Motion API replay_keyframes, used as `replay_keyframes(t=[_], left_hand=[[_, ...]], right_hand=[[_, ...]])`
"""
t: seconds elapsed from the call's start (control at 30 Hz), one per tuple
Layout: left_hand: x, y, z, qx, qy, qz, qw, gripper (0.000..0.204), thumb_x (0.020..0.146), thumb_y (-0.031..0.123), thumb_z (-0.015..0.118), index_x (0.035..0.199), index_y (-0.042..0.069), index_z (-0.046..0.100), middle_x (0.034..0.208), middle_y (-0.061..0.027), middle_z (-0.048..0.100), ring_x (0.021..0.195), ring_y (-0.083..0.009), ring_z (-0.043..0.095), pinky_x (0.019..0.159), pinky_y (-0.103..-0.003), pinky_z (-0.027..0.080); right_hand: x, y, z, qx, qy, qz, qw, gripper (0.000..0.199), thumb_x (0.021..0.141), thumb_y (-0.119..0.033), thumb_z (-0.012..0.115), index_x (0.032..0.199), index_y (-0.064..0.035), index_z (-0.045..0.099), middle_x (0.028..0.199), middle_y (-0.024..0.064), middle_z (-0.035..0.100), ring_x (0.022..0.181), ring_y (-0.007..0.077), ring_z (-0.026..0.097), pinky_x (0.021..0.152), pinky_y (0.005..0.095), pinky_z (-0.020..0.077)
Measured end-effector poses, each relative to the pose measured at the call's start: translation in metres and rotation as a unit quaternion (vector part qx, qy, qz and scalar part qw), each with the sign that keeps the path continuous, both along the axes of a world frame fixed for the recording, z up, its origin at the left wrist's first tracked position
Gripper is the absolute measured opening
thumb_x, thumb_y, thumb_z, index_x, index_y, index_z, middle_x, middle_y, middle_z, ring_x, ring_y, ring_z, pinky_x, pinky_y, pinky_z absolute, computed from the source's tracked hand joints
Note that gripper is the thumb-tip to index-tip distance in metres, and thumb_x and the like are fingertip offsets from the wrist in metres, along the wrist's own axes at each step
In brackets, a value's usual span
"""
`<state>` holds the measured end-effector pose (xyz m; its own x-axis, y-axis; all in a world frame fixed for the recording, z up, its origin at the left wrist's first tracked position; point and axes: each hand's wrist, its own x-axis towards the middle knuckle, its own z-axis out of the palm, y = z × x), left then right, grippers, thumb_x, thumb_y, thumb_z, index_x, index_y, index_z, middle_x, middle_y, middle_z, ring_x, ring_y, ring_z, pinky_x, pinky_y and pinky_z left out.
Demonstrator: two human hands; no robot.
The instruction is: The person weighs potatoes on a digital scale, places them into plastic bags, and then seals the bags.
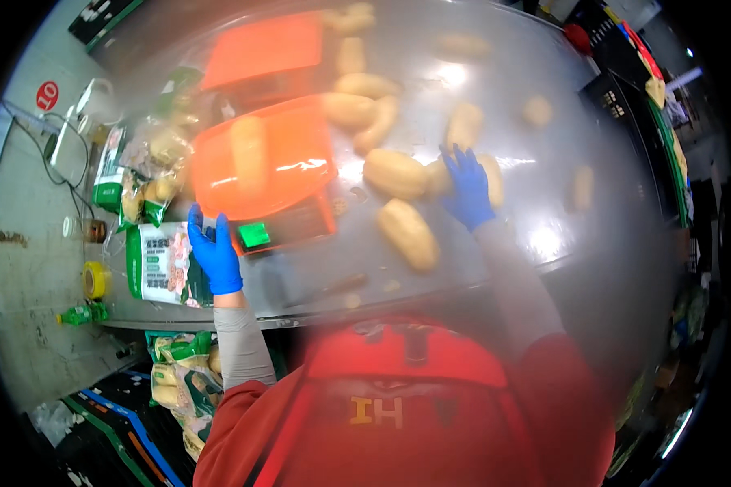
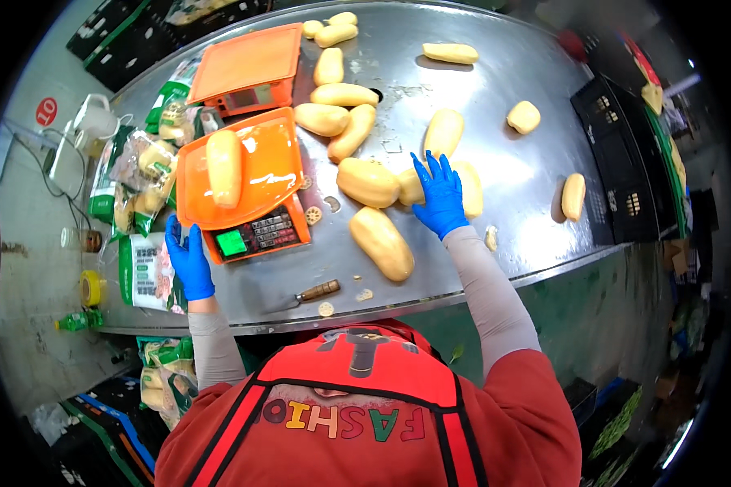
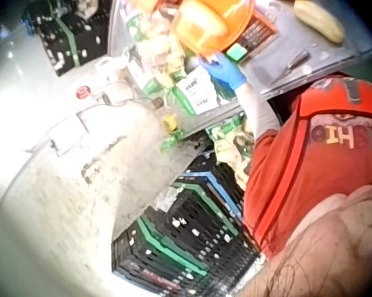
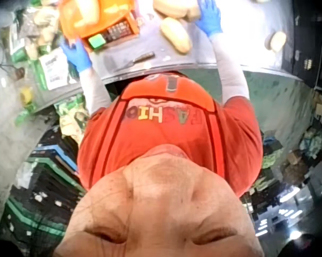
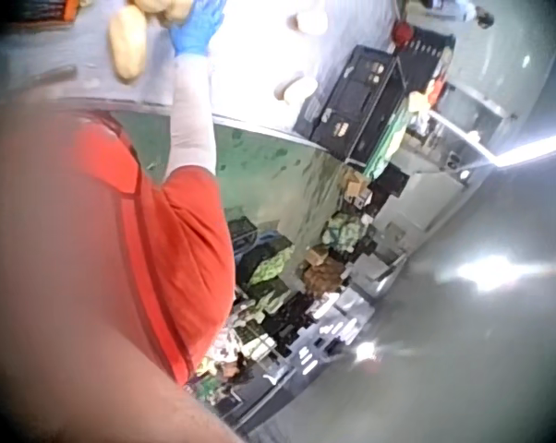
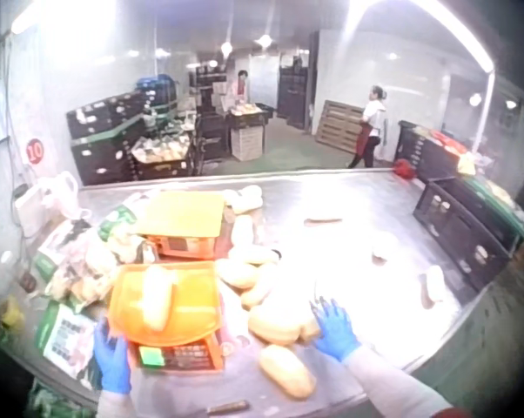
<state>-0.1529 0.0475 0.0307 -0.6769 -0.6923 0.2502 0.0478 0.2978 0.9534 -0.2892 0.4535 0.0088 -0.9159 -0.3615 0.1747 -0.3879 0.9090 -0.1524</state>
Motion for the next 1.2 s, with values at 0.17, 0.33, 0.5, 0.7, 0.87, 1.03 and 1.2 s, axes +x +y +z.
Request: replay_keyframes(t=[0.17, 0.33, 0.5, 0.7, 0.87, 1.03, 1.2], left_hand=[[0.025, -0.02, -0.031, -0.044, -0.011, 0.011, 0.999, 0.048, 0.083, 0.005, 0.056, 0.127, -0.001, 0.037, 0.127, -0.0122, 0.042, 0.115, -0.0189, 0.041, 0.094, -0.031, 0.036], [0.042, -0.014, -0.027, 0.033, 0.015, 0.025, 0.999, 0.045, 0.082, 0.004, 0.057, 0.124, -0.003, 0.04, 0.12, -0.0123, 0.048, 0.107, -0.0188, 0.047, 0.092, -0.03, 0.038], [0.051, -0.006, -0.013, 0.02, 0.024, 0.022, 0.999, 0.044, 0.082, 0.004, 0.057, 0.123, -0.003, 0.041, 0.118, -0.0122, 0.049, 0.108, -0.0194, 0.048, 0.093, -0.03, 0.037], [0.068, -0.012, -0.022, 0.007, 0.002, 0.032, 0.999, 0.044, 0.083, 0.001, 0.055, 0.123, -0.003, 0.04, 0.119, -0.0122, 0.048, 0.107, -0.0182, 0.048, 0.091, -0.03, 0.039], [0.074, -0.018, -0.039, 0.014, -0.023, 0.053, 0.998, 0.045, 0.082, 0.002, 0.056, 0.124, -0.001, 0.04, 0.121, -0.0119, 0.047, 0.107, -0.0208, 0.047, 0.092, -0.033, 0.037], [0.07, -0.017, -0.036, 0.038, -0.032, 0.04, 0.998, 0.046, 0.082, 0.002, 0.055, 0.126, -0.001, 0.038, 0.123, -0.012, 0.045, 0.111, -0.0203, 0.044, 0.094, -0.033, 0.035], [0.06, -0.012, -0.033, 0.055, -0.024, 0.023, 0.998, 0.046, 0.083, 0.002, 0.054, 0.126, -0.001, 0.038, 0.123, -0.0118, 0.045, 0.111, -0.0204, 0.044, 0.094, -0.033, 0.035]], right_hand=[[-0.014, -0.028, 0.0, -0.312, -0.072, 0.162, 0.933, 0.073, 0.065, -0.018, 0.066, 0.13, -0.0068, 0.036, 0.128, 0.0176, 0.041, 0.12, 0.0339, 0.037, 0.102, 0.0402, 0.0275], [-0.008, -0.069, -0.011, -0.133, -0.064, 0.083, 0.986, 0.08, 0.061, -0.03, 0.073, 0.13, -0.0109, 0.038, 0.125, 0.0179, 0.044, 0.11, 0.034, 0.046, 0.094, 0.0381, 0.0379], [-0.019, -0.061, -0.02, -0.184, -0.082, 0.105, 0.974, 0.078, 0.06, -0.029, 0.075, 0.127, -0.0113, 0.041, 0.122, 0.0172, 0.047, 0.105, 0.033, 0.05, 0.091, 0.0368, 0.0408], [0.032, -0.014, 0.002, -0.353, -0.146, 0.073, 0.921, 0.077, 0.065, -0.021, 0.075, 0.13, -0.0051, 0.036, 0.122, 0.0143, 0.047, 0.112, 0.0265, 0.046, 0.096, 0.0349, 0.0361], [0.082, 0.038, -0.02, -0.525, -0.251, -0.071, 0.81, 0.08, 0.065, -0.021, 0.075, 0.131, -0.0023, 0.034, 0.129, 0.0128, 0.042, 0.118, 0.0237, 0.041, 0.099, 0.0345, 0.0329], [0.092, 0.037, -0.023, -0.538, -0.251, -0.061, 0.803, 0.08, 0.066, -0.019, 0.075, 0.132, -0.0025, 0.034, 0.131, 0.0125, 0.039, 0.119, 0.0232, 0.039, 0.1, 0.0346, 0.0316], [0.077, 0.03, -0.032, -0.503, -0.232, -0.056, 0.831, 0.075, 0.069, -0.022, 0.072, 0.132, -0.0055, 0.034, 0.131, 0.0107, 0.041, 0.12, 0.0239, 0.038, 0.1, 0.0351, 0.0309]])
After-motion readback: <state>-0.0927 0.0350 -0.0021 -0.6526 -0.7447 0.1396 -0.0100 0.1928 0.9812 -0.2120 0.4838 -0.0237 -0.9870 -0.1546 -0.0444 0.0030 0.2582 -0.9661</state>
